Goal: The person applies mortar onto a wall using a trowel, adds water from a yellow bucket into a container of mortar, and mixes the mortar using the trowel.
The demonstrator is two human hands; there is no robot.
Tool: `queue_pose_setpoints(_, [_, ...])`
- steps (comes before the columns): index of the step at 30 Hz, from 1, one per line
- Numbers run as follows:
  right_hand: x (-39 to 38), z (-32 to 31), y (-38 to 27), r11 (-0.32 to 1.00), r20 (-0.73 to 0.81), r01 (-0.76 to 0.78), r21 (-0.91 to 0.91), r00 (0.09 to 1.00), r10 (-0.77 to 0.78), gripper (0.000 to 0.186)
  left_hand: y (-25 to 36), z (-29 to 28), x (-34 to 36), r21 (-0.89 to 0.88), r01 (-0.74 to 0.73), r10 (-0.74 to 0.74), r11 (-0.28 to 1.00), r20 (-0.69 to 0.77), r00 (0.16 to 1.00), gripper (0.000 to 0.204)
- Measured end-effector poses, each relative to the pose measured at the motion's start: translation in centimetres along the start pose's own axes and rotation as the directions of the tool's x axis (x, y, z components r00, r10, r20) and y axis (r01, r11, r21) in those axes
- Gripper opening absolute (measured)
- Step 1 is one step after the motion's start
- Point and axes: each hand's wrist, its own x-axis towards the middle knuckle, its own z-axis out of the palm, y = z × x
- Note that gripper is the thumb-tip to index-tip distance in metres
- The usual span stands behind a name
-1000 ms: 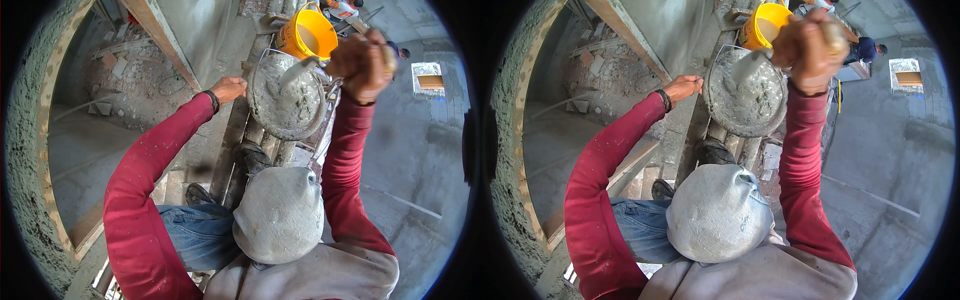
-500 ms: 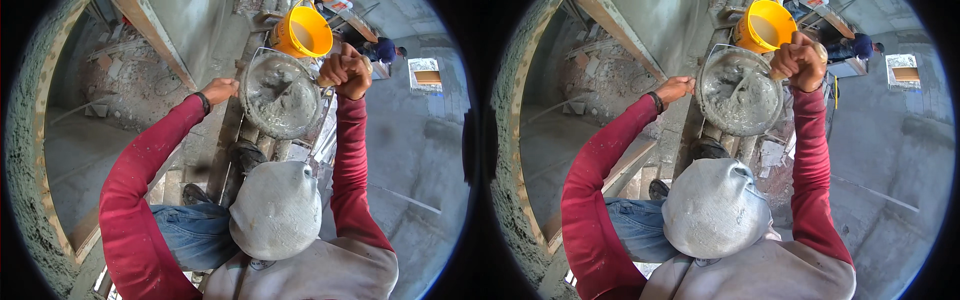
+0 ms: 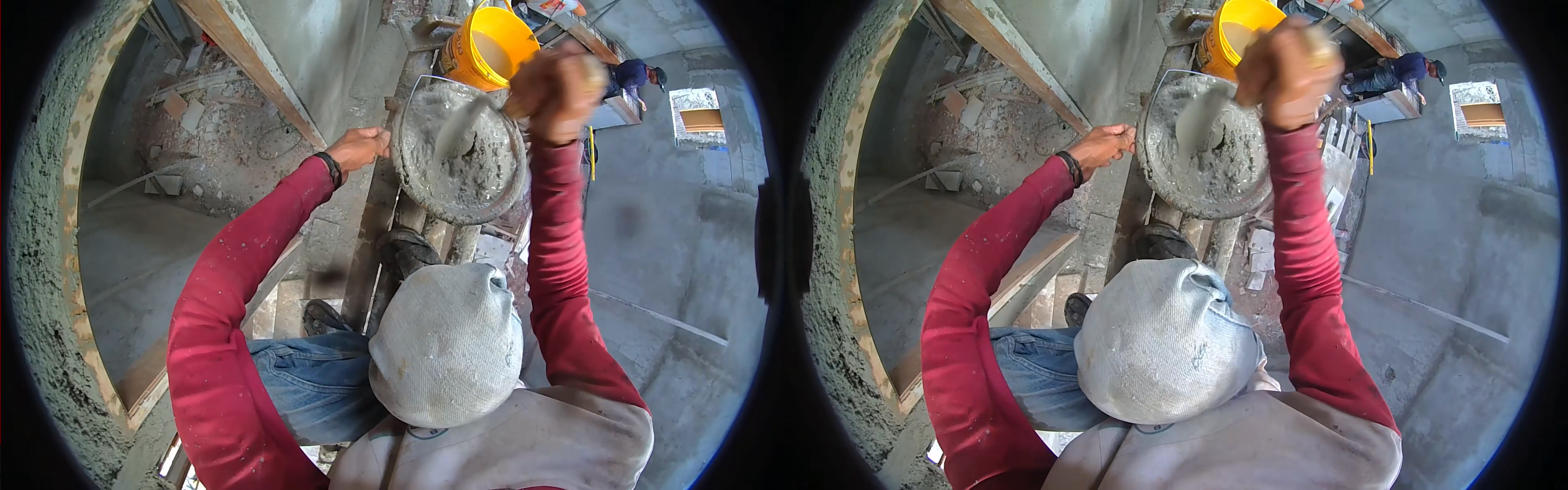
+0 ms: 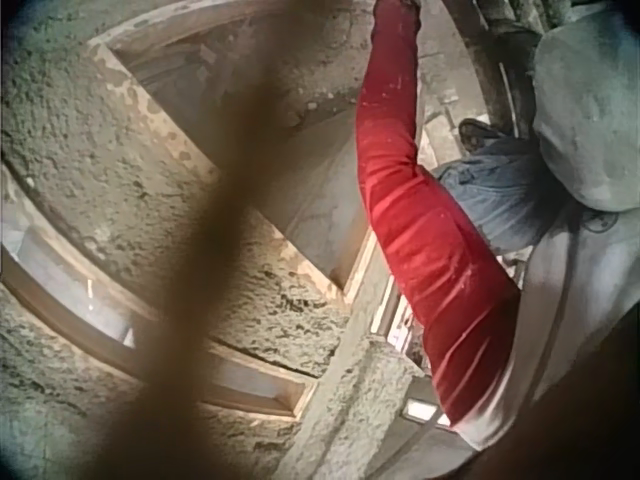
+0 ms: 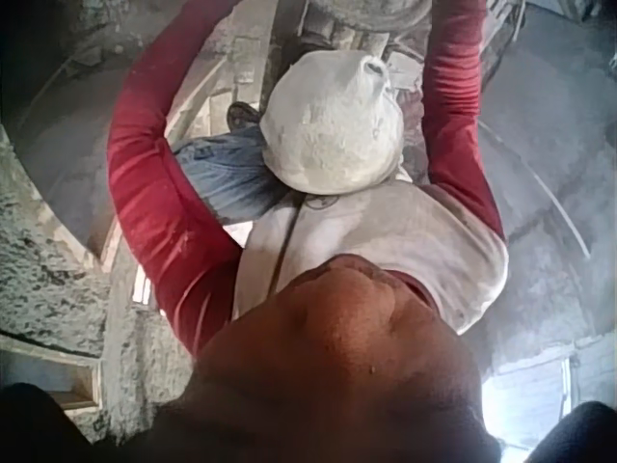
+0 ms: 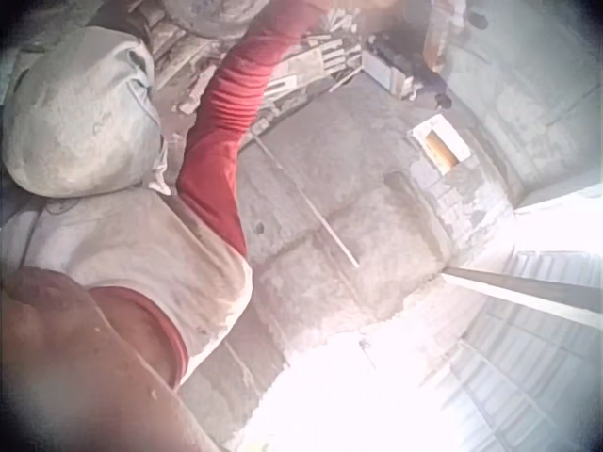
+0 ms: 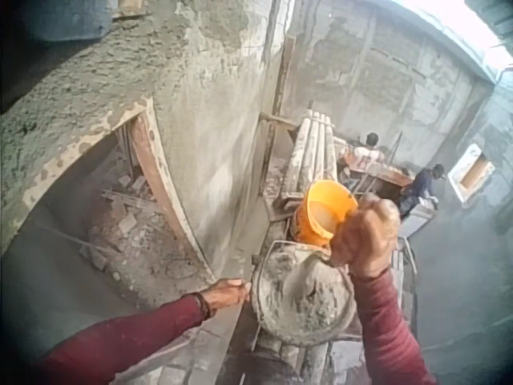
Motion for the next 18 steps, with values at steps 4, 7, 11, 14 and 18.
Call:
queue_pose_setpoints(4, [1.5,0.4,-0.5,0.878,0.301,-0.250,0.408,0.945,0.129,0.026,0.4,0.4,-0.1,0.013,-0.010,0.009,1.000,0.013,1.000,0.024])
queue_pose_setpoints(7, [-4.6,2.2,9.3,0.994,0.344,-0.091,0.051,0.937,0.068,0.022,0.9,1.3,0.9,0.032,-0.035,0.034,0.999,0.032,0.999,0.025])
queue_pose_setpoints(11, [-3.5,0.9,6.6,0.553,0.680,-0.741,0.380,0.629,0.377,0.021,-0.1,-0.2,0.3,0.119,-0.042,0.042,0.992,0.007,0.999,0.026])
queue_pose_setpoints(14, [-0.4,-4.4,1.9,0.458,0.603,-0.605,0.651,0.779,0.172,0.016,0.9,0.7,0.7,0.065,-0.095,0.092,0.993,0.050,0.995,0.026])
queue_pose_setpoints(18, [1.5,-9.4,-3.4,0.654,0.367,-0.392,0.647,0.912,0.183,0.015,0.3,0.2,0.3,0.046,-0.039,0.037,0.998,0.047,0.998,0.024])
